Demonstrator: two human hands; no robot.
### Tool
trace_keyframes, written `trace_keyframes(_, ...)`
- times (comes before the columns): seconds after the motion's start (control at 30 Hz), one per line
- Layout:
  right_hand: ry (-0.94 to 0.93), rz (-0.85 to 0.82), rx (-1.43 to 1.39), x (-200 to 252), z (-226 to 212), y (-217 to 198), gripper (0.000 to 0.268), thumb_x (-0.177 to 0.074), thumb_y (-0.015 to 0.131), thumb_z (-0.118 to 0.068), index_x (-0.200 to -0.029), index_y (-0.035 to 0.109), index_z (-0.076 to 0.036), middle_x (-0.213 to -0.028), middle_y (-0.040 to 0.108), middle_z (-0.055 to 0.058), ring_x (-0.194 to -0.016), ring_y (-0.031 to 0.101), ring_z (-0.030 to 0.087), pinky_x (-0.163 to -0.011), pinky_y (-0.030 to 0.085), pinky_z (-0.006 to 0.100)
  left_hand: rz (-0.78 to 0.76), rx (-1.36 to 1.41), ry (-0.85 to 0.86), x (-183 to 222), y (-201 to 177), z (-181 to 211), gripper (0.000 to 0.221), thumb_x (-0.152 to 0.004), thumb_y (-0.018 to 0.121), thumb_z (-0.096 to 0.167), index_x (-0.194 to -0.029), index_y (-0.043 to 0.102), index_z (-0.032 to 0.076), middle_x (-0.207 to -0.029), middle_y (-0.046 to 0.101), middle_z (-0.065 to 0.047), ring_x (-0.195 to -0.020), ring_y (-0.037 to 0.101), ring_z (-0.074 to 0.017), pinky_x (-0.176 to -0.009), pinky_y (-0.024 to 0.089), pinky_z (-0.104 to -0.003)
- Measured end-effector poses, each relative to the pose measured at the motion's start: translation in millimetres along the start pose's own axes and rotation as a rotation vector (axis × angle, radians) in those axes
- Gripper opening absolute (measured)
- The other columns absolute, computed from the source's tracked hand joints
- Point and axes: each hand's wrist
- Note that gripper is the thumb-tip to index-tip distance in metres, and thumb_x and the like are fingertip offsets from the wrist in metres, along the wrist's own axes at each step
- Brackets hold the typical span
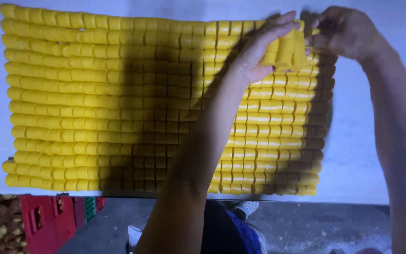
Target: The person picks up small yellow dough pieces from a table, dips them into a bowl of liquid, and places them into a red crate.
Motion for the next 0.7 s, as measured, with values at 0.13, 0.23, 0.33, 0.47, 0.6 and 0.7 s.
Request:
trace_keyframes(0.13, 0.334, -0.237, -0.245, -1, -26, -13, 0.044, -0.08, 0.082, -0.026, -0.116, 0.065, -0.006, -0.111, 0.06, 0.012, -0.099, 0.057, 0.027, -0.083, 0.046, 0.041, -0.336, 0.113, 0.23, -13, -25, -11, 0.056, -0.084, 0.088, 0.017, -0.132, 0.065, 0.0, -0.129, 0.063, -0.021, -0.114, 0.06, -0.0427, -0.096, 0.056, -0.065)
trace_keyframes(0.23, 0.341, -0.128, -0.289, 22, -32, -4, 0.026, -0.091, 0.079, -0.024, -0.107, 0.066, -0.009, -0.096, 0.059, 0.011, -0.082, 0.057, 0.024, -0.07, 0.046, 0.04, -0.372, 0.023, 0.384, -1, -17, -14, 0.035, -0.091, 0.087, 0.015, -0.12, 0.074, 0.0, -0.124, 0.07, -0.019, -0.112, 0.064, -0.0403, -0.092, 0.057, -0.059)
trace_keyframes(0.33, 0.268, 0.25, -0.552, 33, -25, 2, 0.017, -0.102, 0.077, -0.009, -0.109, 0.062, -0.013, -0.09, 0.064, 0.0, -0.076, 0.055, 0.01, -0.068, 0.045, 0.029, -0.152, -0.173, 0.483, 11, -5, -24, 0.049, -0.084, 0.088, 0.031, -0.123, 0.073, 0.006, -0.128, 0.07, -0.016, -0.124, 0.061, -0.0348, -0.103, 0.052, -0.054)
trace_keyframes(0.47, -0.024, 0.153, -0.583, 70, -124, -49, 0.062, -0.113, 0.047, -0.054, -0.142, 0.057, 0.0, -0.108, 0.057, 0.007, -0.08, 0.053, 0.013, -0.072, 0.043, 0.027, -0.015, -0.245, 0.425, 25, 7, -24, 0.093, -0.071, 0.089, 0.056, -0.145, 0.059, 0.008, -0.153, 0.057, -0.017, -0.147, 0.047, -0.033, -0.125, 0.035, -0.046)
trace_keyframes(0.6, 0.132, 0.34, -0.503, 44, -49, -6, 0.064, -0.114, 0.032, -0.067, -0.114, 0.057, -0.009, -0.109, 0.055, 0.003, -0.102, 0.047, 0.018, -0.091, 0.04, 0.035, -0.292, 0.04, 0.162, 28, -9, -31, 0.098, -0.063, 0.101, 0.046, -0.134, 0.049, 0.004, -0.121, 0.058, -0.021, -0.115, 0.06, -0.042, -0.091, 0.062, -0.07)
trace_keyframes(0.7, -0.095, 0.15, -0.181, 50, -30, 32, 0.062, -0.117, 0.02, -0.04, -0.145, 0.045, 0.01, -0.15, 0.048, 0.034, -0.143, 0.039, 0.048, -0.116, 0.013, 0.059, -0.403, 0.173, 0.143, 38, -20, -43, 0.075, -0.085, 0.092, 0.041, -0.136, 0.055, 0.0, -0.121, 0.064, -0.021, -0.11, 0.067, -0.0433, -0.096, 0.054, -0.071)
Point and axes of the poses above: each hand's wrist, its own x-axis away from the middle knuckle, its own y-axis out of the palm, z = x × y
